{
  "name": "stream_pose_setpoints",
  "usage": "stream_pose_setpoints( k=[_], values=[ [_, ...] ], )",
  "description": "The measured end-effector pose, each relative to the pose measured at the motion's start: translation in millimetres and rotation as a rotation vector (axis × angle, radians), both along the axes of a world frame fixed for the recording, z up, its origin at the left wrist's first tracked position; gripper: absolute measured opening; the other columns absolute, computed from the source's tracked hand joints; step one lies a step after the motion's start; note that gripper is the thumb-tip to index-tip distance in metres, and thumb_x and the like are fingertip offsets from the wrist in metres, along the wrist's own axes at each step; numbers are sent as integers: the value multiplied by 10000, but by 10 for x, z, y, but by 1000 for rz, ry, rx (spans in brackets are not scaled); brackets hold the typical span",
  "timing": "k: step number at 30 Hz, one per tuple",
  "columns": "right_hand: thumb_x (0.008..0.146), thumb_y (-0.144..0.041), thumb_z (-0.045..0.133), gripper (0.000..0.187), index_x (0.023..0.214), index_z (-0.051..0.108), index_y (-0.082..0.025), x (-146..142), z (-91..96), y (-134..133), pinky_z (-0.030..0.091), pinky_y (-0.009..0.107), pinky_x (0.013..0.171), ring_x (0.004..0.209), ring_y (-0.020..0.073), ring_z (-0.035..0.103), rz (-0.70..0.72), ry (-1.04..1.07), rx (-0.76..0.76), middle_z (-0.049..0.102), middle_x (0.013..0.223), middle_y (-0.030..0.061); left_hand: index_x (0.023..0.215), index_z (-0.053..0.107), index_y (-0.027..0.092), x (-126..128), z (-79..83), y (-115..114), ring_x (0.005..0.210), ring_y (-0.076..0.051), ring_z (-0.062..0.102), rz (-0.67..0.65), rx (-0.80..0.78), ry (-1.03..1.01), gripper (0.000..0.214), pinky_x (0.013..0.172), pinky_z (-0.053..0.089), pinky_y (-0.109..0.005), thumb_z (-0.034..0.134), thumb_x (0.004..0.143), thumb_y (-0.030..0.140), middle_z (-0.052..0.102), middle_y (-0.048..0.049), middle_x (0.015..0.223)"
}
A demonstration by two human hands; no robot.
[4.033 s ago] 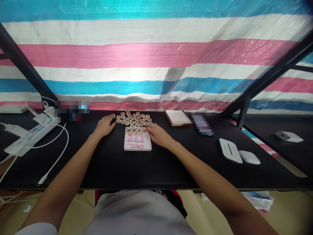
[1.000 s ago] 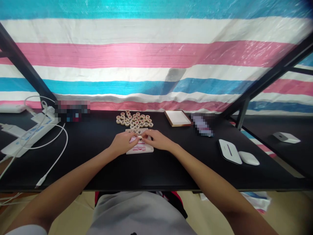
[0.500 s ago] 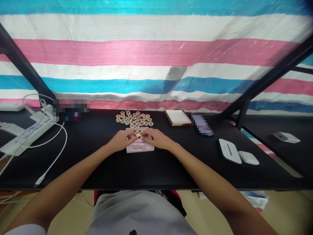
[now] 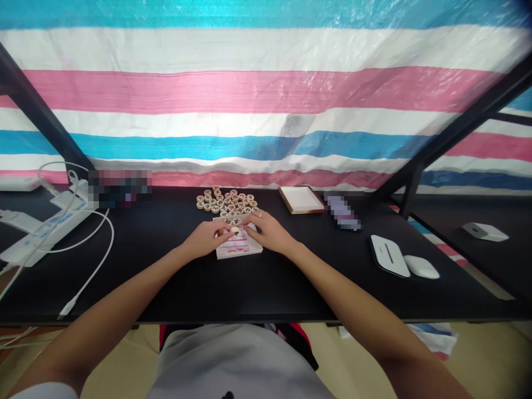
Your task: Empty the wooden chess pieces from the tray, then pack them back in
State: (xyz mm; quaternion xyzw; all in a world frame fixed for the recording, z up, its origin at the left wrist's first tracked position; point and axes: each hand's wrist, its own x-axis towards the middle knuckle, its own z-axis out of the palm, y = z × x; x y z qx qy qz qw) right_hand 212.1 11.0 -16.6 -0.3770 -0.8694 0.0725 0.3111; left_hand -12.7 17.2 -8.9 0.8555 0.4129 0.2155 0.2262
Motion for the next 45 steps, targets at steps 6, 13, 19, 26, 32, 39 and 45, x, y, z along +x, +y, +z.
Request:
stream_pose_setpoints(
  k=[6, 13, 19, 26, 32, 39, 45],
  values=[
    [895, -309, 513, 156, 925, 614, -195, -40, 52, -60, 439, 339, 843, 842, 185, 585, 83, 11, -19, 656, 855, 52, 922, 695, 203, -1, 6, -4, 591, -111, 507, -14, -13, -6, 298, 574, 352, -222, 499, 866, 420, 624, 17, 694],
    [892, -325, 522, 180, 994, 611, -207, -22, -13, -23, 444, 343, 844, 879, 193, 582, 94, -15, -19, 643, 880, 57, 974, 707, 209, -10, -22, 8, 597, -115, 499, -16, -15, -34, 359, 576, 355, -226, 492, 864, 474, 618, 12, 675],
    [894, -308, 514, 157, 971, 602, -203, -26, -9, -27, 446, 331, 817, 843, 188, 576, 90, -13, -13, 634, 843, 52, 986, 704, 198, -5, 17, -12, 605, -119, 508, -7, -33, -42, 401, 564, 359, -226, 458, 879, 497, 631, 8, 698],
    [902, -323, 494, 180, 1000, 592, -208, -23, -2, -29, 452, 332, 798, 824, 187, 568, 101, -23, 13, 632, 816, 46, 1003, 701, 203, -10, 59, -22, 677, -136, 552, -67, -40, -5, 416, 615, 375, -234, 398, 919, 475, 669, 3, 768],
    [898, -315, 505, 180, 1021, 594, -218, -15, -22, -20, 458, 332, 804, 833, 187, 576, 121, -24, 18, 637, 825, 46, 942, 704, 208, 2, 50, -26, 666, -145, 542, -74, 7, 32, 400, 603, 367, -245, 406, 910, 472, 648, -1, 711],
    [894, -305, 518, 170, 1016, 596, -217, -9, -29, -15, 468, 326, 803, 844, 183, 590, 127, -20, 4, 652, 845, 45, 981, 694, 207, 17, 33, -37, 635, -139, 534, -26, 8, 3, 376, 605, 388, -244, 465, 872, 485, 632, 1, 681],
    [879, -289, 545, 148, 998, 584, -209, 0, -38, -16, 470, 332, 813, 866, 187, 599, 123, -34, -17, 667, 924, 54, 961, 689, 205, 33, 44, -52, 704, -154, 558, -77, 128, -10, 280, 700, 396, -275, 509, 869, 400, 639, -8, 696]
  ],
)
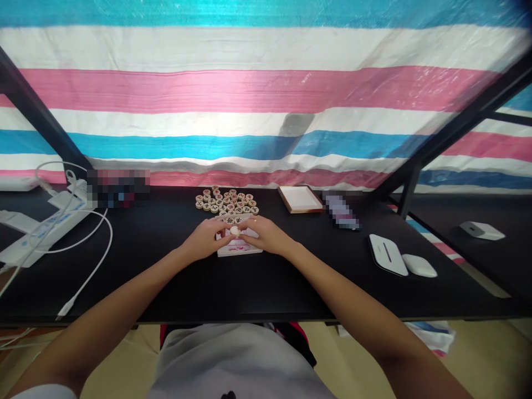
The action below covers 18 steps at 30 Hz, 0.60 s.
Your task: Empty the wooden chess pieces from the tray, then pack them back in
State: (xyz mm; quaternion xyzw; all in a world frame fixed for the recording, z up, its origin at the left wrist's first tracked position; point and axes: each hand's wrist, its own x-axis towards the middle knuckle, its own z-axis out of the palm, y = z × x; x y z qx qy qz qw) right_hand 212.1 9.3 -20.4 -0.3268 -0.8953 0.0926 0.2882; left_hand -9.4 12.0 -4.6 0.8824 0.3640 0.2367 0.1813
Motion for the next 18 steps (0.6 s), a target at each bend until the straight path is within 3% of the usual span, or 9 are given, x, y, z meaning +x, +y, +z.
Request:
stream_pose_setpoints(
  k=[18],
  values=[
    [870, -241, 529, 168, 1030, 569, -208, -5, 55, -59, 472, 322, 850, 937, 186, 600, 57, 41, -46, 654, 998, 63, 1024, 665, 207, -15, -52, 25, 714, -144, 575, -14, -12, -18, 287, 711, 406, -268, 562, 848, 408, 658, 0, 753]
  ],
)
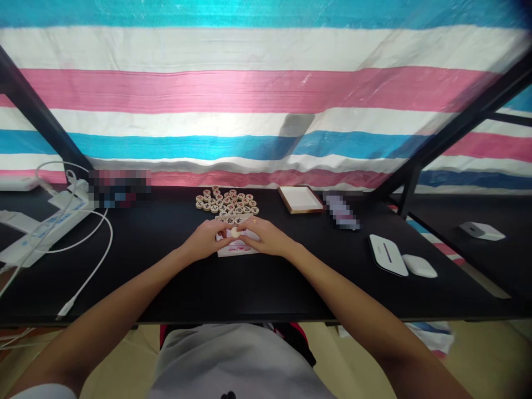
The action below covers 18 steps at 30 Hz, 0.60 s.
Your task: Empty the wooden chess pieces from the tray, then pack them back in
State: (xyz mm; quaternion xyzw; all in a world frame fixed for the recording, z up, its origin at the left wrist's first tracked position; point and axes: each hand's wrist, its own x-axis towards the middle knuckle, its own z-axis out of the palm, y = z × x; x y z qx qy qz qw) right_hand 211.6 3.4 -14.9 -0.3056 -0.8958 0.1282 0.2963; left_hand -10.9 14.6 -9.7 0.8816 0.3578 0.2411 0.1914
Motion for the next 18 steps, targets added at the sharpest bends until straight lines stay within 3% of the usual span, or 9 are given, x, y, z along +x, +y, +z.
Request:
stream_pose_setpoints(
  k=[18],
  values=[
    [899, -322, 512, 177, 1021, 572, -209, -36, -14, -8, 476, 304, 815, 892, 171, 601, -22, 19, -48, 644, 932, 52, 991, 654, 194, -2, 30, -4, 689, -126, 569, -43, -23, -65, 241, 690, 427, -248, 592, 824, 355, 625, 11, 736]
  ],
)
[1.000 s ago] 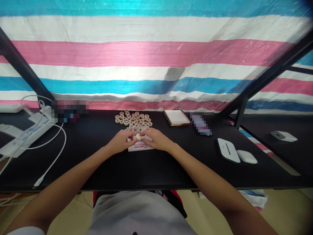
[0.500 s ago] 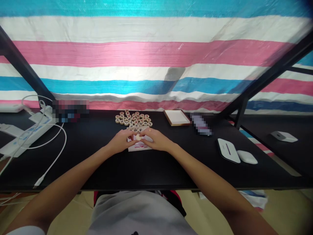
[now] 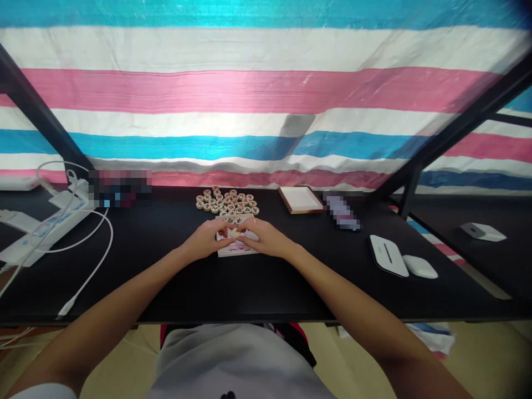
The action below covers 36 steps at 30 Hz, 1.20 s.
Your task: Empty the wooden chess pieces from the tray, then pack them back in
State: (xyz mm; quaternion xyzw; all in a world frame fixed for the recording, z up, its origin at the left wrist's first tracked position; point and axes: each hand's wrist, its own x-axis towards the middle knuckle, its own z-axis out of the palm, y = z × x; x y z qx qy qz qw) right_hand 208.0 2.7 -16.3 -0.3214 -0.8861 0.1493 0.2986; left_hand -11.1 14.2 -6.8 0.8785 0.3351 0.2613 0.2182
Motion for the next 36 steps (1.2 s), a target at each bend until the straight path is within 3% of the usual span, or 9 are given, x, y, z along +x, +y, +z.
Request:
stream_pose_setpoints(
  k=[6, 16, 21, 26, 36],
  values=[
    [900, -319, 508, 164, 1002, 574, -209, -13, -15, -4, 484, 302, 802, 877, 166, 605, -7, 23, -4, 647, 927, 52, 948, 664, 197, 7, -49, -1, 707, -127, 580, 6, -1, -19, 220, 693, 437, -243, 568, 847, 367, 650, 2, 755],
    [869, -285, 555, 224, 1080, 589, -216, 27, -22, 37, 491, 325, 828, 928, 187, 602, -22, -13, 28, 655, 950, 52, 944, 659, 206, 2, -26, -1, 744, -133, 596, 44, 57, -40, 152, 739, 447, -250, 590, 815, 247, 665, 14, 766],
    [867, -259, 549, 195, 1049, 601, -209, 26, -45, 47, 498, 321, 801, 886, 180, 606, -14, -3, 91, 662, 918, 53, 934, 656, 206, 2, -46, 0, 769, -138, 603, 7, 61, -59, 156, 786, 455, -267, 586, 838, 307, 672, 3, 786],
    [888, -250, 506, 165, 1008, 616, -223, 13, -33, 48, 501, 324, 776, 822, 175, 607, -24, 33, 181, 658, 824, 43, 1052, 648, 220, -2, 31, -36, 796, -151, 601, 13, 3, -28, 279, 784, 449, -276, 574, 851, 399, 671, -7, 836],
    [918, -279, 452, 201, 1011, 626, -238, 5, -13, 43, 497, 349, 823, 859, 188, 596, -11, -44, 186, 662, 874, 59, 1028, 655, 201, 10, 12, -23, 782, -162, 588, 39, 24, 13, 292, 767, 445, -286, 580, 836, 408, 658, -16, 811]
  ],
)
